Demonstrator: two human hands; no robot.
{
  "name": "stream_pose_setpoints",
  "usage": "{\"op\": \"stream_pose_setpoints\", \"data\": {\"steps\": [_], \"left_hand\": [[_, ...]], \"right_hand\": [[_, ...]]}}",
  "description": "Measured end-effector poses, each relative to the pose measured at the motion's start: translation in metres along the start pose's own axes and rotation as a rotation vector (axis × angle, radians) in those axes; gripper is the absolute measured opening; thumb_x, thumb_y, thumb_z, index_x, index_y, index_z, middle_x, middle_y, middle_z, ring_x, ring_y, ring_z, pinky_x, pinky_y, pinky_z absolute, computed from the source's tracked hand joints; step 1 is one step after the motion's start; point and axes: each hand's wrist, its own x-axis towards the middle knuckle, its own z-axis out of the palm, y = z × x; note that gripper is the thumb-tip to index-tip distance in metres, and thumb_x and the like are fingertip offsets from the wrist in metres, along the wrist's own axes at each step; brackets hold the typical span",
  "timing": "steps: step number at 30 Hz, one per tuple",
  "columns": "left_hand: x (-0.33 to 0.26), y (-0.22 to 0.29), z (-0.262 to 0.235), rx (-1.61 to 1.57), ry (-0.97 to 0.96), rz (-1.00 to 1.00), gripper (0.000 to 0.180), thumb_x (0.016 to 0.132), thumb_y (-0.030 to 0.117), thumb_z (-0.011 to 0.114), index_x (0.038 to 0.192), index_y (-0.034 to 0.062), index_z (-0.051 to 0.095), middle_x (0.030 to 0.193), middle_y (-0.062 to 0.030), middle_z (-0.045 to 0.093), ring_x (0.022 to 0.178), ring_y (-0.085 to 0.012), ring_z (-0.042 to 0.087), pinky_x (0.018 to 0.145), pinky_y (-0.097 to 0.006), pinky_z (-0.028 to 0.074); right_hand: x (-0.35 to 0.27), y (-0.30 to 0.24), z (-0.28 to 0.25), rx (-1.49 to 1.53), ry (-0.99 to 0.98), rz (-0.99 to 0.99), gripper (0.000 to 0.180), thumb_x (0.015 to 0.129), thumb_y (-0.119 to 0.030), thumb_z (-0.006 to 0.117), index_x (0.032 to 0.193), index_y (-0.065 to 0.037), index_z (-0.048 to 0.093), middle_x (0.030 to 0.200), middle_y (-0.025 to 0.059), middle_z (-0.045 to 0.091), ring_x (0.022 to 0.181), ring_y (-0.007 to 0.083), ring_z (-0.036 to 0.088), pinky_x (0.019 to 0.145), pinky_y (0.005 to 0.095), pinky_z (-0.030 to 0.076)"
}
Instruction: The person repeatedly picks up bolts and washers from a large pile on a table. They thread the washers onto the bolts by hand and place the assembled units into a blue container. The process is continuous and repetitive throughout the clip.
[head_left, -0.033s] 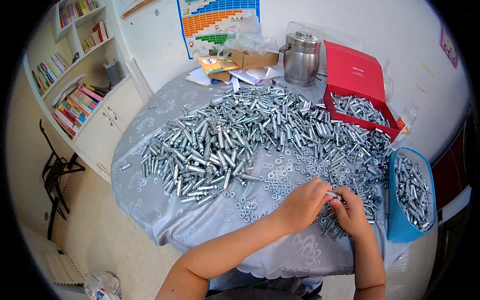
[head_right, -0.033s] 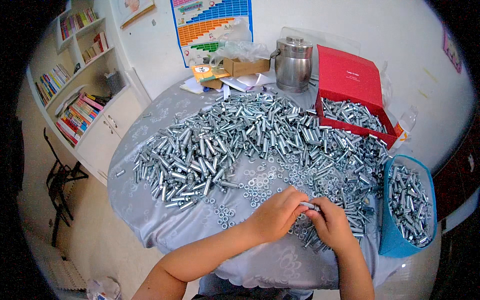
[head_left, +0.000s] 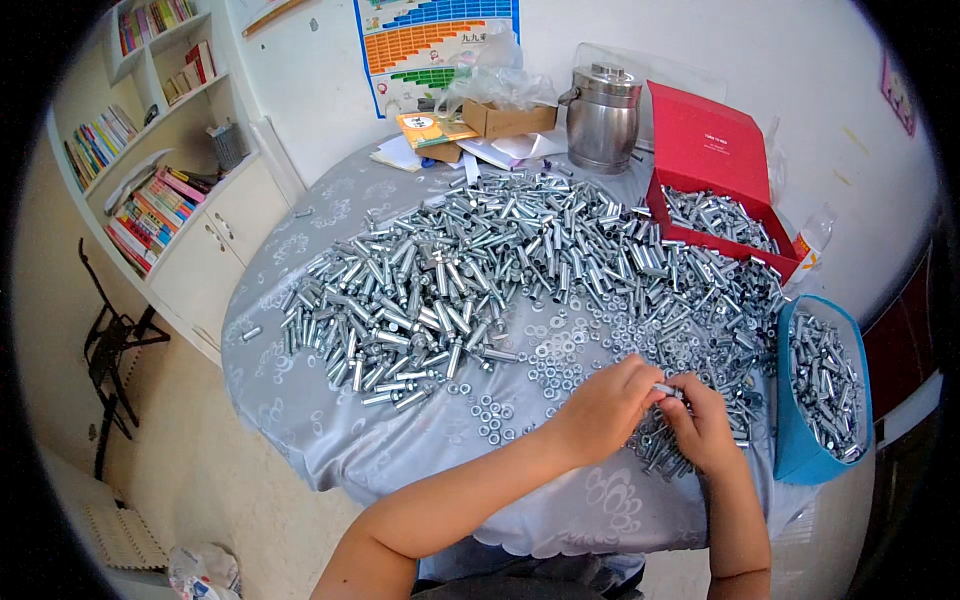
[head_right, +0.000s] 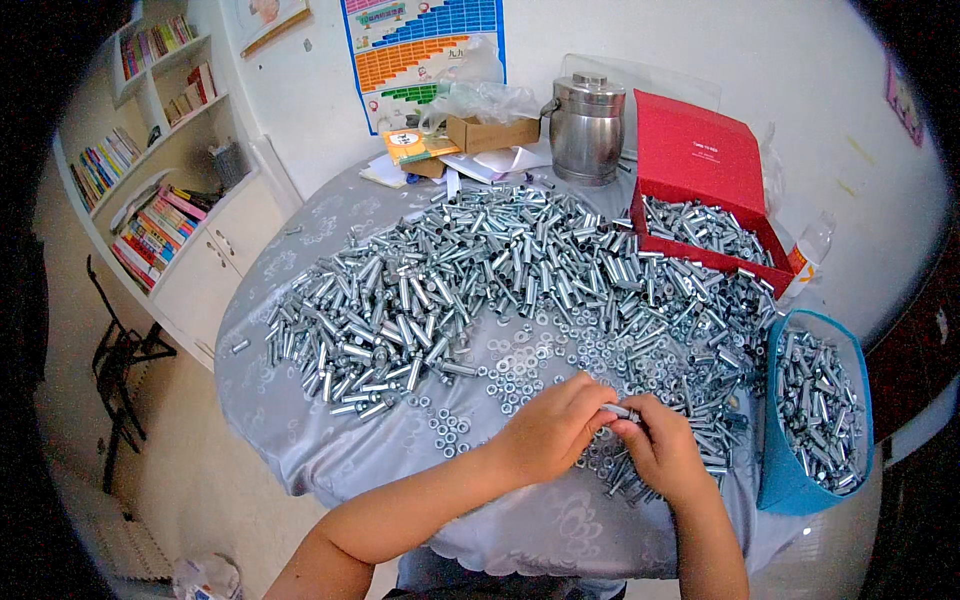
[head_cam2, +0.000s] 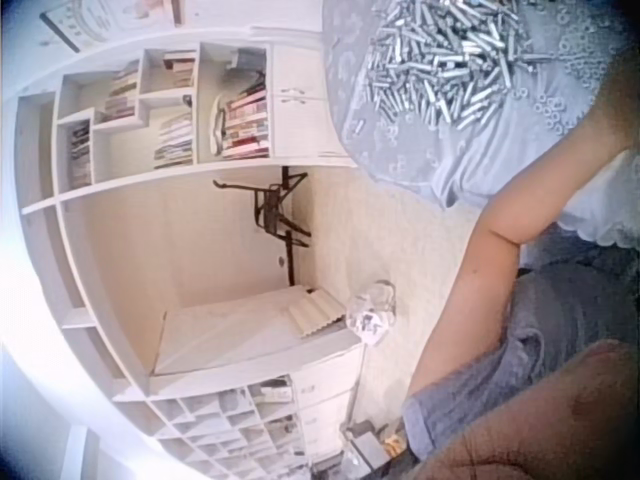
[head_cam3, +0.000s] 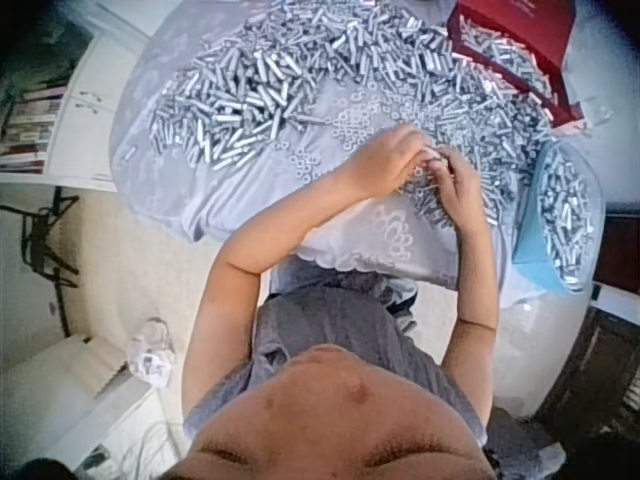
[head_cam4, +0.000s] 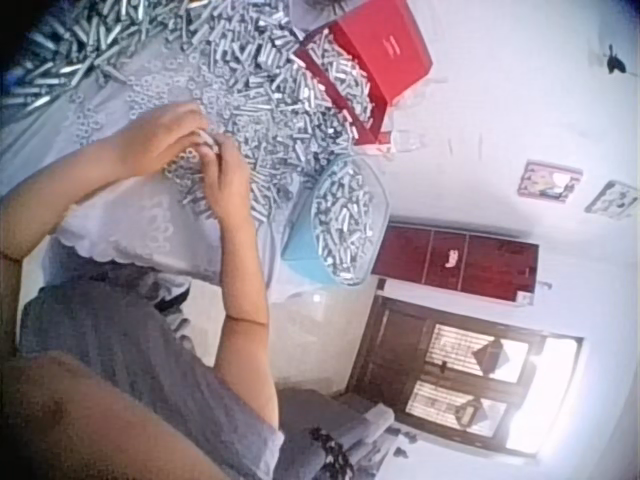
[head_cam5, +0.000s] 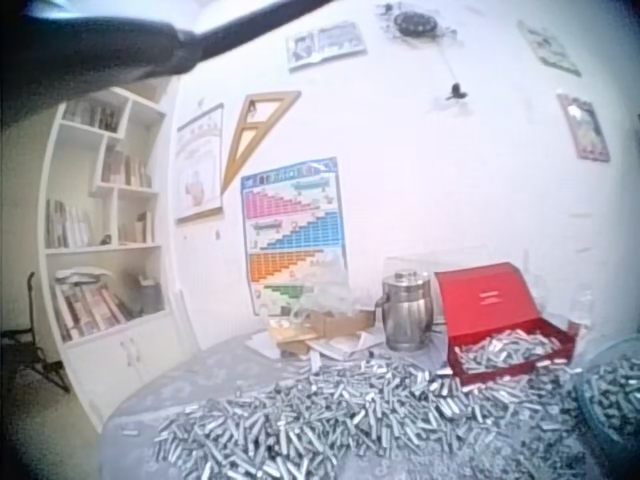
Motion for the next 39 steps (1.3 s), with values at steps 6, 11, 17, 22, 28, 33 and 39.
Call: {"op": "stream_pose_setpoints", "data": {"steps": [6,11,17,22,28,33,39], "left_hand": [[0.005,-0.002,-0.008,0.089,0.014,0.249,0.021,0.075,0.009,0.057,0.094,0.0023,0.056,0.089,-0.0114,0.053,0.079,-0.0277,0.054,0.066,-0.035,0.044],[0.006,-0.003,-0.008,0.031,0.017,0.287,0.021,0.071,0.004,0.057,0.093,0.0030,0.057,0.089,-0.0104,0.054,0.079,-0.0269,0.054,0.066,-0.034,0.045],[0.004,0.000,-0.010,-0.151,0.031,0.070,0.019,0.071,0.004,0.057,0.090,0.0022,0.052,0.086,-0.0096,0.052,0.076,-0.0251,0.054,0.066,-0.033,0.044],[0.004,0.013,-0.006,-0.491,0.067,-0.245,0.018,0.083,0.018,0.052,0.077,0.0016,0.051,0.069,-0.0044,0.048,0.062,-0.0123,0.048,0.054,-0.026,0.038],[-0.007,-0.008,0.008,-0.534,-0.011,-0.595,0.050,0.089,0.033,0.044,0.051,0.0000,0.041,0.047,0.0031,0.035,0.046,-0.0064,0.033,0.042,-0.028,0.025],[-0.004,0.001,0.004,0.010,0.165,-0.131,0.038,0.084,0.021,0.048,0.051,0.0019,0.044,0.045,-0.0066,0.044,0.039,-0.0227,0.044,0.039,-0.033,0.031],[0.000,-0.005,-0.008,0.310,0.155,0.271,0.025,0.073,0.016,0.059,0.054,0.0074,0.045,0.054,-0.0042,0.043,0.046,-0.0222,0.047,0.041,-0.032,0.036]], "right_hand": [[-0.005,0.009,0.003,0.647,-0.067,0.269,0.038,0.091,-0.033,0.039,0.069,-0.003,0.045,0.051,0.0037,0.043,0.044,0.0138,0.044,0.043,0.0243,0.035],[0.001,0.007,-0.007,0.754,-0.204,0.389,0.045,0.092,-0.041,0.030,0.067,-0.005,0.041,0.050,0.0017,0.038,0.042,0.0122,0.037,0.041,0.0254,0.033],[0.002,0.001,0.004,0.848,-0.115,0.372,0.037,0.092,-0.036,0.032,0.074,-0.005,0.043,0.055,0.0012,0.038,0.046,0.0117,0.038,0.044,0.0249,0.033],[-0.006,0.003,0.002,0.329,-0.026,0.072,0.020,0.088,-0.019,0.043,0.083,-0.001,0.049,0.062,0.0074,0.048,0.052,0.0166,0.046,0.050,0.0264,0.038],[-0.002,-0.012,0.007,-0.104,-0.019,-0.176,0.018,0.081,-0.016,0.050,0.089,0.000,0.051,0.067,0.0148,0.051,0.059,0.0320,0.052,0.056,0.0345,0.041],[-0.007,-0.003,0.007,0.269,-0.107,0.103,0.028,0.088,-0.027,0.042,0.076,-0.002,0.049,0.058,0.0068,0.044,0.051,0.0204,0.044,0.049,0.0293,0.035],[0.002,-0.013,0.008,1.052,-0.304,0.632,0.035,0.090,-0.033,0.041,0.064,-0.009,0.043,0.054,-0.0042,0.031,0.045,0.0075,0.027,0.041,0.0225,0.022]]}}
